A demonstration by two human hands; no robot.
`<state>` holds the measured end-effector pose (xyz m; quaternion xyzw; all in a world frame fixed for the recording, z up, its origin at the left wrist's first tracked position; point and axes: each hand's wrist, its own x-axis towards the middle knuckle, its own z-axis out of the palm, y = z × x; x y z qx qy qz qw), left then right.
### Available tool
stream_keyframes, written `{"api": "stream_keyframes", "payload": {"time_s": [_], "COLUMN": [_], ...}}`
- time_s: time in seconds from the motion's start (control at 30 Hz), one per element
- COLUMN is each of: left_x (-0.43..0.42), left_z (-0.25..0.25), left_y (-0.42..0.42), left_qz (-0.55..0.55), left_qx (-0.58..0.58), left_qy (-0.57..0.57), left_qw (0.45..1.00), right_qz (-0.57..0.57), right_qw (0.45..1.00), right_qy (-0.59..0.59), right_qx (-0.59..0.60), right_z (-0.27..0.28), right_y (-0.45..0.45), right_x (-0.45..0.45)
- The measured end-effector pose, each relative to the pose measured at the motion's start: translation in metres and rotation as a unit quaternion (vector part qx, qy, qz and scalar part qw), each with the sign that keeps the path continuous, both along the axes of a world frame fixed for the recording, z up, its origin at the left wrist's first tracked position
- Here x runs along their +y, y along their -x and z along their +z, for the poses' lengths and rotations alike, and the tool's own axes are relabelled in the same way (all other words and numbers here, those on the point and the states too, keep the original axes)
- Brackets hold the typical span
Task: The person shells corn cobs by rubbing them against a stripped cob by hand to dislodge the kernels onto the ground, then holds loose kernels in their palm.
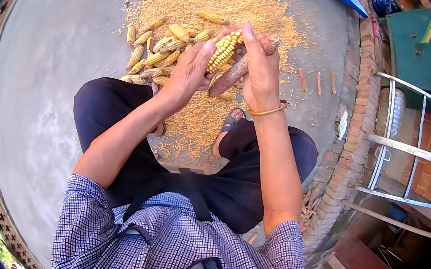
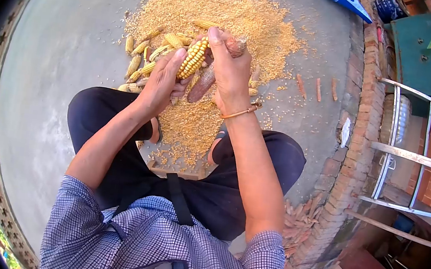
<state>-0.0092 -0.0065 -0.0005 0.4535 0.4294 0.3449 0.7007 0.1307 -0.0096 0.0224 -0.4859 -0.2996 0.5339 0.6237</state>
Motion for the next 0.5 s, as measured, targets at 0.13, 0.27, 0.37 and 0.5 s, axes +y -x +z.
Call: {"api": "stream_keyframes", "payload": {"time_s": [0.13, 0.27, 0.37, 0.5], "left_x": [-0.001, -0.010, -0.010, -0.015], "left_z": [-0.012, -0.010, -0.029, -0.001], "left_y": [-0.012, -0.026, -0.033, -0.028], "left_qz": [0.031, 0.021, 0.059, 0.011], "left_qx": [0.139, 0.155, 0.074, 0.009], "left_qy": [-0.197, -0.221, -0.232, -0.033], "left_qw": [0.970, 0.963, 0.968, 0.999], "right_qz": [-0.050, -0.205, -0.240, -0.202], "right_qw": [0.997, 0.968, 0.947, 0.969], "right_qy": [-0.015, -0.061, -0.087, -0.064], "right_qx": [-0.055, -0.133, -0.196, -0.129], "right_z": [0.000, -0.035, -0.036, -0.029], "right_y": [0.016, 0.024, 0.024, 0.022], "right_x": [-0.004, 0.005, 0.009, 0.007]}}
